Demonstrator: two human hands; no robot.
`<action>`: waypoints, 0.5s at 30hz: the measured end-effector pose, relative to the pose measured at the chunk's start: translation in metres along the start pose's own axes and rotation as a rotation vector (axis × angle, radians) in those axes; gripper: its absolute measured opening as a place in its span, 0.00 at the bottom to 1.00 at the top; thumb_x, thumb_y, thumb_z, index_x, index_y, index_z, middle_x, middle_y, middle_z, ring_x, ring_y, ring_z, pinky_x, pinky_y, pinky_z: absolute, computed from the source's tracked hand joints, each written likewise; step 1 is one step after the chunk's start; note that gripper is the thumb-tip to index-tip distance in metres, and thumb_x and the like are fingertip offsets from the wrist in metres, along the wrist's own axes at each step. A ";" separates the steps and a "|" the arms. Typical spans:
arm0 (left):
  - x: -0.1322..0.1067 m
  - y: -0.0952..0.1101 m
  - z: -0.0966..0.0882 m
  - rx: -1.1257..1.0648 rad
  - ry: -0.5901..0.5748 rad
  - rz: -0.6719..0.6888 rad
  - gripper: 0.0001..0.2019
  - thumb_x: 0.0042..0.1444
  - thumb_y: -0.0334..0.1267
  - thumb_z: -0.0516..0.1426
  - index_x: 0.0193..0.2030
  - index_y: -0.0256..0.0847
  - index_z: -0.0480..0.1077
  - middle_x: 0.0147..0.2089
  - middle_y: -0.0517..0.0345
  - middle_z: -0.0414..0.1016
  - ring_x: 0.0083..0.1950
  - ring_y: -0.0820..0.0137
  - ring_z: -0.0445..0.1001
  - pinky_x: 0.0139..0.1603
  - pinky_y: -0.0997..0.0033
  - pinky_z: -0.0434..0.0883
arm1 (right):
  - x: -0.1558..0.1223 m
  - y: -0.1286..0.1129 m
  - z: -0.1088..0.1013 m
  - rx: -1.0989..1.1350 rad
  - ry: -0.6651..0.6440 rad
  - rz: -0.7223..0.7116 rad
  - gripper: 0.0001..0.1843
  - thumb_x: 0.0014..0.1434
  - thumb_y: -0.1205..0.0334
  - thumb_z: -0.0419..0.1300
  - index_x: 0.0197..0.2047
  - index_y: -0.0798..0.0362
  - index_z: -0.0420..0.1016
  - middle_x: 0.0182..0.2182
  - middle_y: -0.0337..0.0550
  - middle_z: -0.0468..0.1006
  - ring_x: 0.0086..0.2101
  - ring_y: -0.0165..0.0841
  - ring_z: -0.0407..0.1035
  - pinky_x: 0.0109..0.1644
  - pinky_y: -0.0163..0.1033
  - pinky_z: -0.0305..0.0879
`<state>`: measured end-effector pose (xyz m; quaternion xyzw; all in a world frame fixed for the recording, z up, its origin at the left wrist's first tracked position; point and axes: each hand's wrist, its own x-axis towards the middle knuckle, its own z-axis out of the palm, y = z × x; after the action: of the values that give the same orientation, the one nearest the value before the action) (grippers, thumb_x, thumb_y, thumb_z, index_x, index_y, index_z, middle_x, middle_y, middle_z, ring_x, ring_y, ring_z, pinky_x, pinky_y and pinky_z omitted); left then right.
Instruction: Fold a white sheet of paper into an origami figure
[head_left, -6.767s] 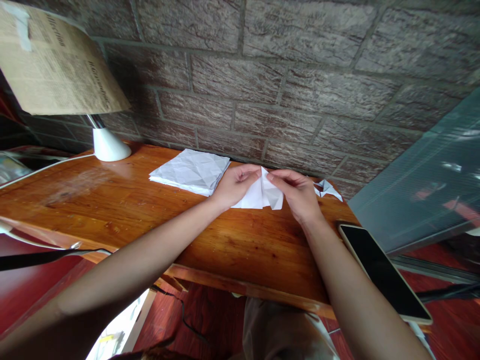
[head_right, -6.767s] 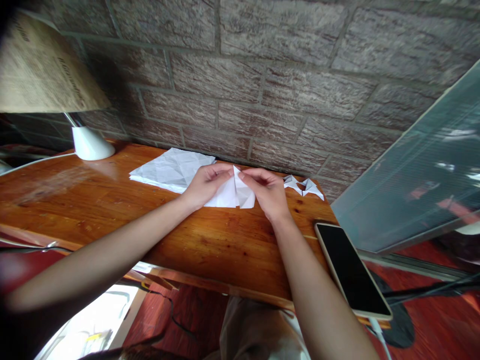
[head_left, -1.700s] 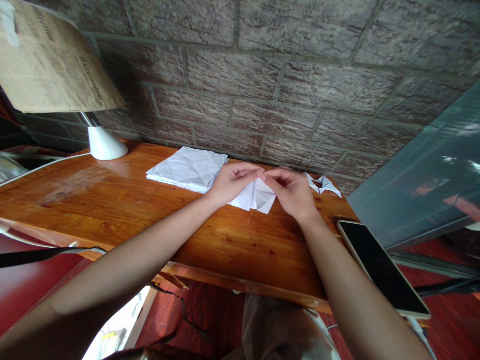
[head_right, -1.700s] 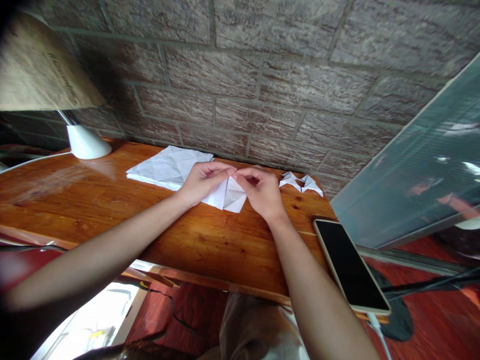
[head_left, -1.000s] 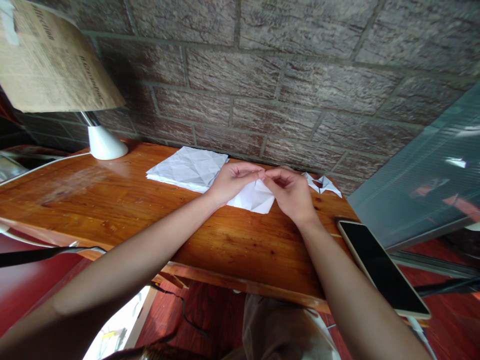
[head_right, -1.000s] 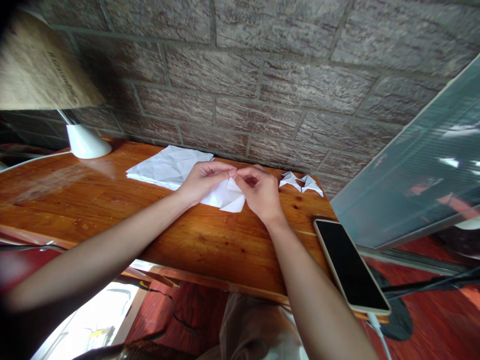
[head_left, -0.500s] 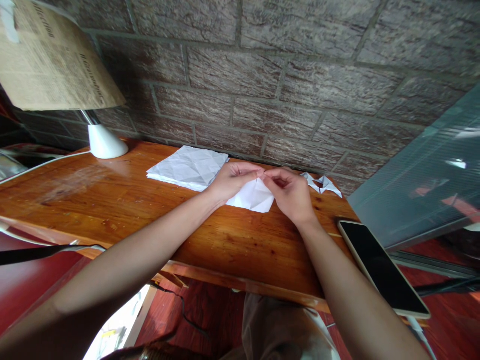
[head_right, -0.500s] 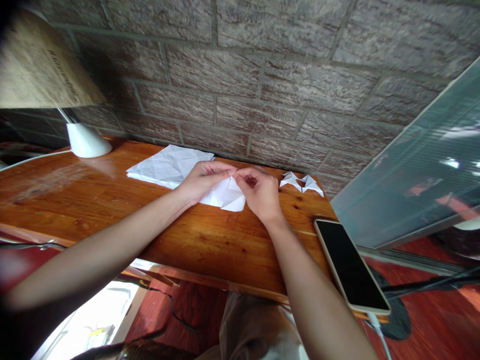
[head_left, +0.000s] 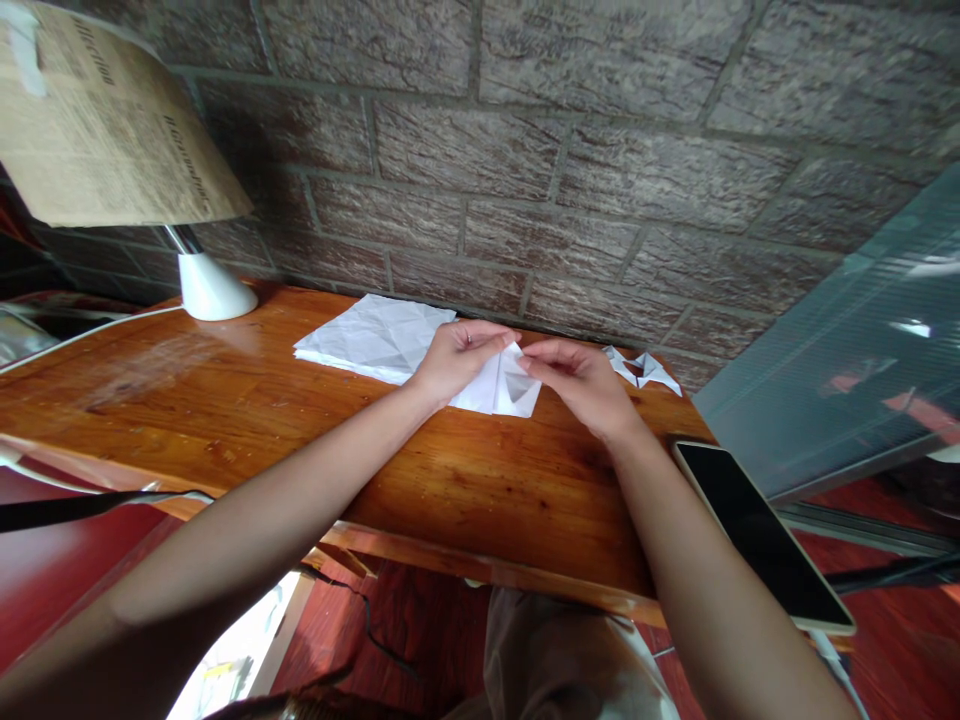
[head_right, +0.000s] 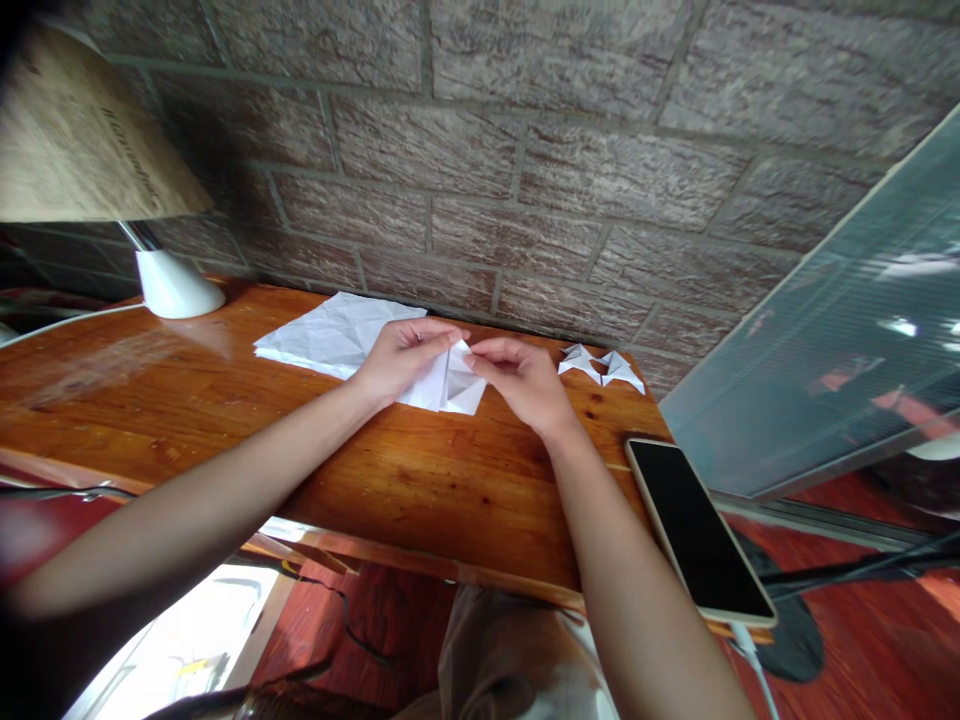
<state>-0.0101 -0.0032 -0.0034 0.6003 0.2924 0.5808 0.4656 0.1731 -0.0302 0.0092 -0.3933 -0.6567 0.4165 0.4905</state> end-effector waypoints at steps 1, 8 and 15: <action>0.000 0.000 0.000 0.007 -0.002 0.002 0.20 0.45 0.53 0.70 0.37 0.38 0.82 0.42 0.48 0.84 0.46 0.60 0.81 0.55 0.59 0.73 | 0.000 0.000 -0.001 0.009 0.001 0.016 0.20 0.45 0.48 0.75 0.37 0.52 0.83 0.38 0.43 0.85 0.37 0.35 0.76 0.50 0.44 0.71; -0.002 0.002 0.002 0.021 -0.027 0.041 0.20 0.46 0.53 0.70 0.37 0.38 0.82 0.42 0.49 0.85 0.46 0.61 0.81 0.52 0.61 0.74 | 0.000 0.001 0.000 0.059 0.006 0.038 0.20 0.43 0.50 0.76 0.34 0.53 0.82 0.35 0.42 0.84 0.36 0.34 0.75 0.49 0.43 0.70; -0.001 0.003 0.002 0.023 -0.019 0.057 0.18 0.48 0.52 0.69 0.38 0.39 0.83 0.42 0.49 0.85 0.46 0.61 0.81 0.53 0.61 0.73 | 0.001 0.001 0.001 0.063 0.031 0.010 0.16 0.44 0.51 0.76 0.33 0.52 0.83 0.33 0.41 0.83 0.34 0.33 0.74 0.48 0.42 0.70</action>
<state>-0.0090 -0.0060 -0.0009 0.6191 0.2777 0.5847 0.4446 0.1718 -0.0291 0.0082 -0.3874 -0.6335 0.4335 0.5106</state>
